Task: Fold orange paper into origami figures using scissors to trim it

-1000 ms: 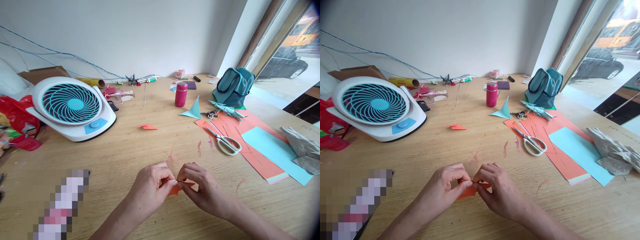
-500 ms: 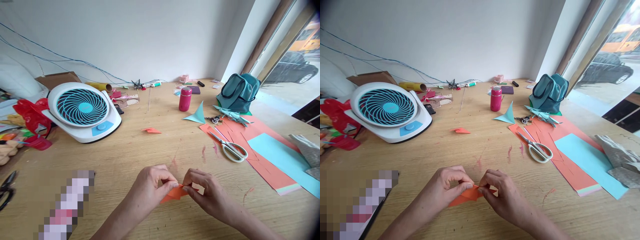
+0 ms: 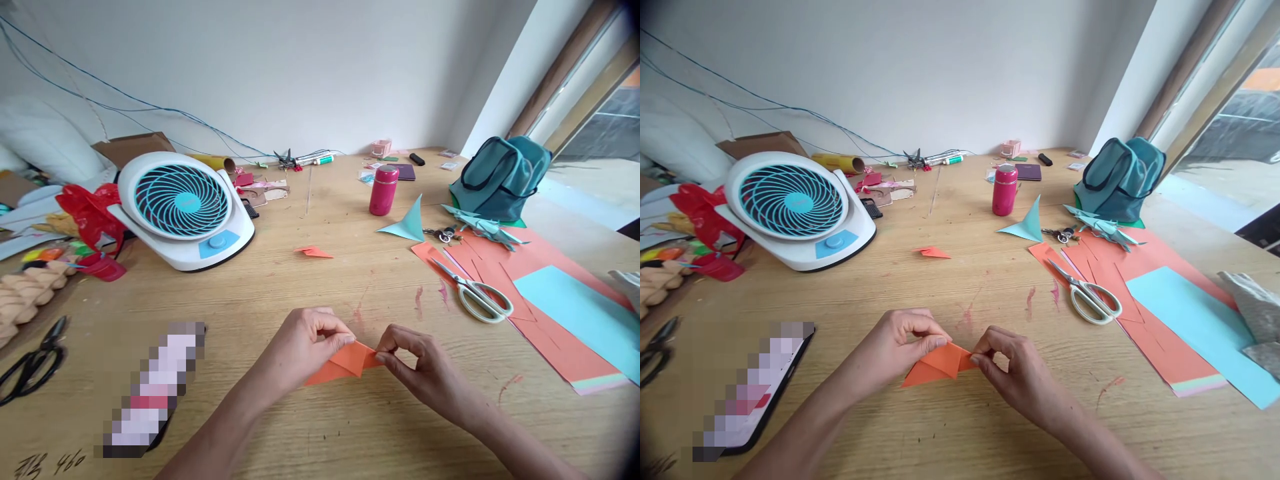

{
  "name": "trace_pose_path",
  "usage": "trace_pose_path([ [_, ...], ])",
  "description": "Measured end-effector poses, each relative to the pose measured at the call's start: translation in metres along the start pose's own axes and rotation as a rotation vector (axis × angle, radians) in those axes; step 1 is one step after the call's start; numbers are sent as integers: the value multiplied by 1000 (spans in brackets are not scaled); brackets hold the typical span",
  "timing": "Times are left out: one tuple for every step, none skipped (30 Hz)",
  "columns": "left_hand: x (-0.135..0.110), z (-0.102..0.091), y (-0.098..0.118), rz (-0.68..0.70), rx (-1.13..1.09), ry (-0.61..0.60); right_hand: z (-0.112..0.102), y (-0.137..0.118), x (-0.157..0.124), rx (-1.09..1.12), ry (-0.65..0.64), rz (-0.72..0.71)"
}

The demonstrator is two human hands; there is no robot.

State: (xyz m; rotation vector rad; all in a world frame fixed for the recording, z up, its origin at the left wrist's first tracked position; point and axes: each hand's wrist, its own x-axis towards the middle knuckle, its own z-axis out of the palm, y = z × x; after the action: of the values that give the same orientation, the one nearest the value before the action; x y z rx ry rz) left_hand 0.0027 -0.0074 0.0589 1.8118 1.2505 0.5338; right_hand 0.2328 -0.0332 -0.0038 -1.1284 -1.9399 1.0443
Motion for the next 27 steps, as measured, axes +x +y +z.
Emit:
trace_pose_path([
  [1, -1, -2, -1, -4, 7, 0, 2, 0, -5, 1, 4],
  [2, -2, -3, 2, -8, 17, -1, 4, 0, -11, 0, 10],
  [2, -3, -5, 6, -12, 31, -1, 5, 0, -15, 2, 19],
  [3, -4, -7, 9, -16, 43, -2, 6, 0, -19, 5, 32],
  [4, -5, -9, 12, -21, 51, -3, 7, 1, -22, 5, 50],
  [5, -7, -12, 10, -30, 57, -3, 7, 1, -24, 3, 71],
  [5, -9, -14, 6, -44, 57, -4, 7, 1, -25, -1, 93],
  [6, -10, -16, -1, -63, 54, -4, 7, 2, -24, -1, 112],
  [7, -12, -19, -10, -85, 47, -5, 7, 2, -23, 0, 127],
  [8, -13, -21, -18, -106, 36, -5, 7, 3, -20, 3, 135],
  [9, -14, -23, -25, -125, 24, -5, 7, 3, -16, 9, 138],
  [10, -14, -25, -32, -141, 13, -5, 8, 3, -13, 16, 136],
  [11, -14, -27, -37, -152, 3, -5, 8, 4, -11, 23, 132],
  [12, -14, -29, -42, -160, -2, -5, 9, 4, -12, 29, 127],
  [13, -14, -30, -49, -165, -1, -5, 10, 4, -12, 35, 123],
  [13, -14, -31, -57, -169, 2, -5, 11, 3, -13, 41, 123],
  [14, -15, -31, -65, -174, 8, -5, 12, 3, -13, 47, 127],
  [14, -15, -32, -73, -177, 14, -6, 13, 3, -11, 52, 133],
  [15, -16, -33, -78, -181, 20, -6, 14, 3, -6, 56, 140],
  [15, -17, -33, -83, -185, 28, -7, 15, 3, 4, 59, 147],
  [16, -18, -35, -85, -187, 35, -8, 16, 3, 14, 62, 152],
  [17, -19, -36, -87, -187, 43, -9, 16, 3, 24, 65, 153],
  [18, -21, -38, -87, -186, 48, -9, 17, 3, 33, 72, 152],
  [19, -22, -41, -84, -188, 51, -10, 17, 3, 36, 83, 148],
  [19, -22, -43, -81, -189, 50, -11, 16, 3, 36, 97, 142],
  [20, -22, -45, -80, -189, 44, -11, 16, 3, 34, 111, 133],
  [20, -22, -46, -79, -190, 37, -12, 15, 3, 32, 124, 121],
])
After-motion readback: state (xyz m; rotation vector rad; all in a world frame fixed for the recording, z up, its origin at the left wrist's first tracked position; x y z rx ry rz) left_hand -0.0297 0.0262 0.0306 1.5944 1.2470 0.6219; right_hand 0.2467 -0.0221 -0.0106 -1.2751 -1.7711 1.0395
